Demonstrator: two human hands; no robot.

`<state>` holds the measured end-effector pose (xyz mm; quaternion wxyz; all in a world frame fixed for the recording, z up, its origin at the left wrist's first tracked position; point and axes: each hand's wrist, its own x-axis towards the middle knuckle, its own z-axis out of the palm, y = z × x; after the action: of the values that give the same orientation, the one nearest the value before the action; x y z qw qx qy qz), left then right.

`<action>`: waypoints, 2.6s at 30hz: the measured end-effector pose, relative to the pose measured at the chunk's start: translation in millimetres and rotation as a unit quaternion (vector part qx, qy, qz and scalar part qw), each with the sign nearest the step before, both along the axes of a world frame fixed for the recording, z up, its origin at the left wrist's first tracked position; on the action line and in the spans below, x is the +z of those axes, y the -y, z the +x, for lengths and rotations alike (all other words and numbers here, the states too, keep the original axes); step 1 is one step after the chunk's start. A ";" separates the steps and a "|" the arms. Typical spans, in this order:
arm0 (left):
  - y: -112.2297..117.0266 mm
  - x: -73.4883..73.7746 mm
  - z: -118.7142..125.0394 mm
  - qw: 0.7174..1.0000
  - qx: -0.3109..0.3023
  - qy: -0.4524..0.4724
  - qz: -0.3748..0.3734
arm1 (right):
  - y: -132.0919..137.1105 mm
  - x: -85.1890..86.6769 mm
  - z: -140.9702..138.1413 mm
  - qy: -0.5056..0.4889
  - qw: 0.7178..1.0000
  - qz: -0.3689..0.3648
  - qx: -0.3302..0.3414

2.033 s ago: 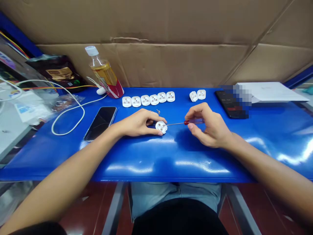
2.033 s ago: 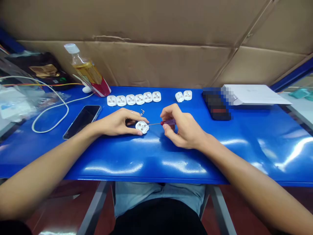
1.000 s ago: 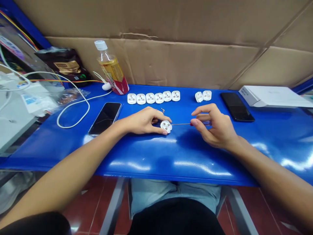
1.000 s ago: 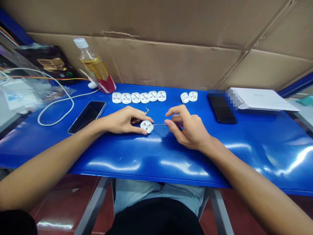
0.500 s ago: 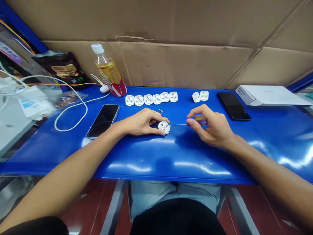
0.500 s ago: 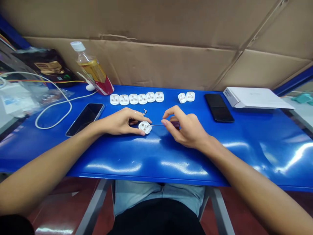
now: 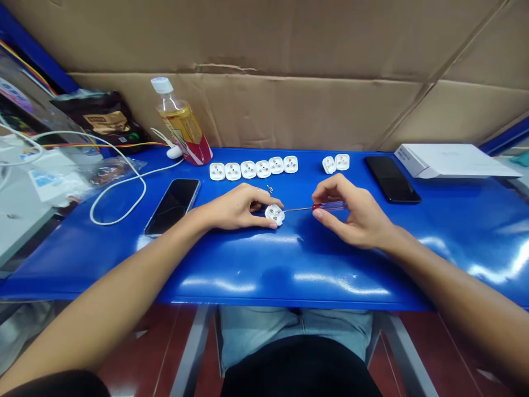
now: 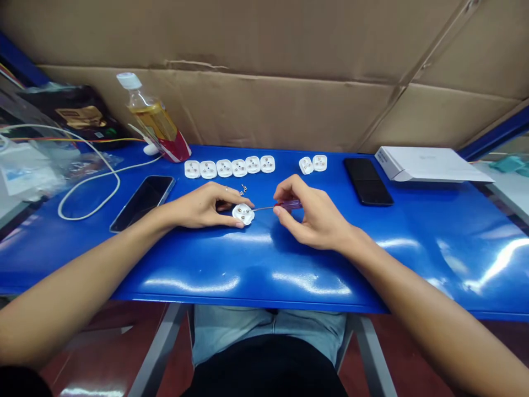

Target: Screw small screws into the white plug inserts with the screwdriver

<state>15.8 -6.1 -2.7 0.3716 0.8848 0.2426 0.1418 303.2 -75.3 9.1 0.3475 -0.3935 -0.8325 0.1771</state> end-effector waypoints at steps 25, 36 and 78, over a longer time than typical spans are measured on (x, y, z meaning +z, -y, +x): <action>1.5 4.4 0.4 1.000 -0.011 -0.021 0.019 | -68.3 -2.7 92.2 -0.042 0.929 0.020 -0.367; 0.9 3.4 0.0 1.000 -0.015 -0.019 0.014 | -70.0 -3.1 92.0 -0.085 0.936 -0.001 -0.342; -6.3 14.6 -13.4 0.996 0.037 -0.076 0.039 | -31.1 -26.7 2.4 -0.051 0.989 -0.138 -0.024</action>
<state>2.4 0.3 11.8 0.3117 0.8974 0.2969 0.0967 305.6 -44.2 -17.5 0.3359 -0.4478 -0.7719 0.3012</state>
